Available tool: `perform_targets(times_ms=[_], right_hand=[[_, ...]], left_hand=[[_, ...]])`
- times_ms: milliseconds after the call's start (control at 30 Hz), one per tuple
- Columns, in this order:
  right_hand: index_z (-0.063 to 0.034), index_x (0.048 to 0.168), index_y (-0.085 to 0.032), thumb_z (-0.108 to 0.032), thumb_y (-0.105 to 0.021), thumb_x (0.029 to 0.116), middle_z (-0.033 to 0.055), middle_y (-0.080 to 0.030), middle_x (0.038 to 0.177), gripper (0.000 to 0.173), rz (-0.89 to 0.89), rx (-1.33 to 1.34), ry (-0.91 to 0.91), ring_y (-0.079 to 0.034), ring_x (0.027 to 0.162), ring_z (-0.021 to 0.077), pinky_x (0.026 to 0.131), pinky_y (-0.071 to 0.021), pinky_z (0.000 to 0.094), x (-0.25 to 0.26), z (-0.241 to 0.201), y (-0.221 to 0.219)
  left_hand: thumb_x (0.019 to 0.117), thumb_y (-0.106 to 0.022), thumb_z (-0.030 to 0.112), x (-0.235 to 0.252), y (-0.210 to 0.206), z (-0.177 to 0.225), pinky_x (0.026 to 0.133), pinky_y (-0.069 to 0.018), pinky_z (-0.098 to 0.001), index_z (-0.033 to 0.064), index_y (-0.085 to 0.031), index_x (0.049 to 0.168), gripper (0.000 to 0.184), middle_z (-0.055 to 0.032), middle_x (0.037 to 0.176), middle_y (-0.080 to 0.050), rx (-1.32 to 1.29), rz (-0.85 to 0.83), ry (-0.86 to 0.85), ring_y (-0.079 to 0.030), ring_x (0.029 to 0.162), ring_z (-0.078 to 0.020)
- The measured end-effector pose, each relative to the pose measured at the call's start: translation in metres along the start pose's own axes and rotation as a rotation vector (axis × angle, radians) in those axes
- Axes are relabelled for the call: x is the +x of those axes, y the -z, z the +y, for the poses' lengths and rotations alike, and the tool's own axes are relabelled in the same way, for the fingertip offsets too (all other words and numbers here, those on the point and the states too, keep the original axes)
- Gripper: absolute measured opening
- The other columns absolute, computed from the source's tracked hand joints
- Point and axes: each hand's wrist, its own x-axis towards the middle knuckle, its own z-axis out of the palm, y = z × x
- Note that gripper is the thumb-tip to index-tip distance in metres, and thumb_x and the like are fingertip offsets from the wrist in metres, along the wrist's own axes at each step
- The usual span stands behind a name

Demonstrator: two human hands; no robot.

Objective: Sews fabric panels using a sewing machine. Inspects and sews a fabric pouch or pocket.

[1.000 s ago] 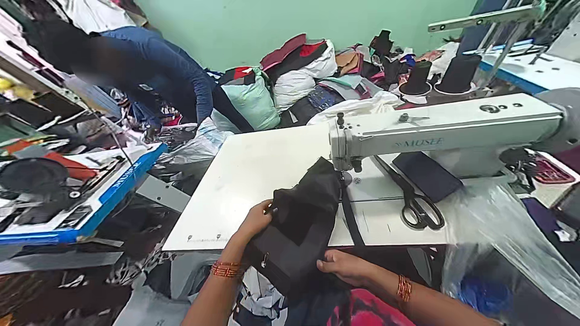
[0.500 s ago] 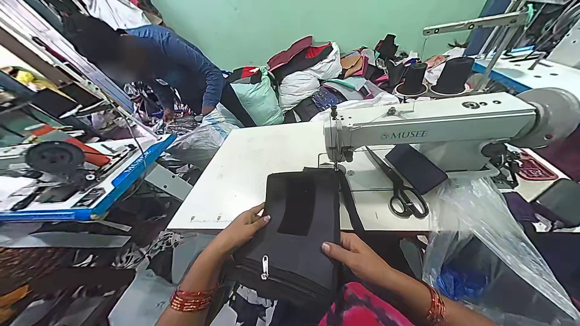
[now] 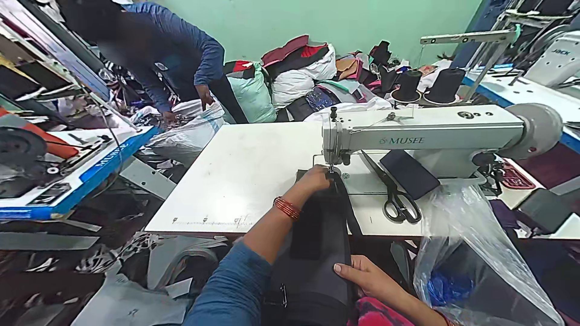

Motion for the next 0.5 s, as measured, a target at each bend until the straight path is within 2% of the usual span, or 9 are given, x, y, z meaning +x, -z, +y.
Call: perform_targets(times_ms=[100, 167, 200, 233, 300, 333, 400, 433, 500], right_hand=[[-0.0131, 0.092, -0.07, -0.019, -0.053, 0.106, -0.0073, -0.074, 0.079, 0.023, -0.023, -0.086, -0.079, -0.068, 0.071, -0.001, 0.067, -0.0565, 0.0186, 0.003, 0.001, 0.013], [-0.0114, 0.08, -0.064, -0.039, -0.048, 0.1075, -0.0073, -0.061, 0.066, 0.042, -0.054, -0.394, -0.177, -0.056, 0.059, 0.0006, 0.057, -0.0466, 0.0215, 0.007, -0.012, 0.031], [-0.0062, 0.08, -0.064, -0.045, -0.041, 0.1089, -0.0025, -0.06, 0.065, 0.054, -0.035, -0.57, -0.227, -0.055, 0.056, 0.0057, 0.056, -0.046, 0.0269, 0.01, -0.027, 0.037], [-0.002, 0.087, -0.067, -0.047, -0.034, 0.1103, 0.0021, -0.064, 0.07, 0.061, 0.009, -0.697, -0.252, -0.058, 0.058, 0.0101, 0.06, -0.0495, 0.0315, 0.014, -0.042, 0.043], [-0.0028, 0.101, -0.071, -0.046, -0.031, 0.1115, 0.0051, -0.072, 0.083, 0.06, 0.22, -0.879, -0.19, -0.065, 0.068, 0.0149, 0.068, -0.0535, 0.038, 0.033, -0.069, 0.055], [-0.0029, 0.106, -0.071, -0.041, -0.036, 0.1112, 0.0081, -0.073, 0.09, 0.052, 0.351, -0.952, -0.105, -0.069, 0.077, 0.0195, 0.075, -0.0558, 0.0435, 0.05, -0.077, 0.064], [-0.0002, 0.121, -0.066, -0.034, -0.049, 0.1083, 0.0172, -0.071, 0.106, 0.04, 0.548, -1.058, 0.027, -0.069, 0.097, 0.031, 0.089, -0.0524, 0.0527, 0.093, -0.086, 0.081], [-0.0013, 0.132, -0.062, -0.032, -0.053, 0.1069, 0.0184, -0.069, 0.118, 0.04, 0.599, -1.1, 0.04, -0.068, 0.107, 0.0325, 0.096, -0.0512, 0.0522, 0.116, -0.088, 0.089], [-0.0028, 0.142, -0.054, -0.029, -0.057, 0.1051, 0.019, -0.063, 0.133, 0.045, 0.658, -1.143, 0.0, -0.061, 0.121, 0.0343, 0.105, -0.0474, 0.0501, 0.155, -0.091, 0.096]], left_hand=[[0.1046, -0.056, 0.037, 0.02, -0.038, -0.018, 0.113, -0.0335, -0.0643, 0.0094, -0.046, 0.154, 0.058, -0.0236, 0.156, -0.04, 0.102, -0.054, 0.066, -0.034, 0.145, -0.0458], [0.1059, -0.05, 0.048, 0.022, -0.049, -0.031, 0.113, -0.032, -0.065, 0.0162, -0.048, 0.155, 0.058, -0.0213, 0.156, -0.041, 0.07, 0.035, 0.037, -0.034, 0.145, -0.0454], [0.1063, -0.048, 0.05, 0.023, -0.051, -0.036, 0.112, -0.0323, -0.0644, 0.0172, -0.05, 0.154, 0.057, -0.021, 0.155, -0.043, 0.054, 0.061, 0.019, -0.035, 0.144, -0.0452], [0.1061, -0.048, 0.05, 0.023, -0.052, -0.038, 0.113, -0.0322, -0.0638, 0.0172, -0.05, 0.153, 0.057, -0.0209, 0.155, -0.043, 0.048, 0.066, 0.007, -0.036, 0.143, -0.045], [0.1043, -0.053, 0.049, 0.024, -0.053, -0.037, 0.113, -0.0329, -0.063, 0.016, -0.049, 0.154, 0.059, -0.0213, 0.154, -0.044, 0.052, 0.072, -0.004, -0.037, 0.143, -0.0447], [0.1027, -0.056, 0.048, 0.024, -0.054, -0.036, 0.112, -0.0335, -0.0622, 0.0151, -0.05, 0.153, 0.06, -0.0209, 0.153, -0.045, 0.055, 0.085, -0.009, -0.038, 0.142, -0.0437], [0.1009, -0.058, 0.051, 0.024, -0.054, -0.033, 0.112, -0.0345, -0.0602, 0.0139, -0.051, 0.152, 0.063, -0.0196, 0.152, -0.047, 0.072, 0.092, -0.011, -0.04, 0.141, -0.0415], [0.1007, -0.057, 0.052, 0.025, -0.054, -0.032, 0.112, -0.0346, -0.0591, 0.0141, -0.051, 0.152, 0.065, -0.0188, 0.153, -0.046, 0.084, 0.083, -0.008, -0.04, 0.142, -0.0405], [0.1002, -0.057, 0.054, 0.025, -0.052, -0.031, 0.113, -0.0349, -0.0577, 0.0148, -0.05, 0.153, 0.066, -0.0179, 0.154, -0.045, 0.1, 0.067, 0.0, -0.039, 0.143, -0.0395]])
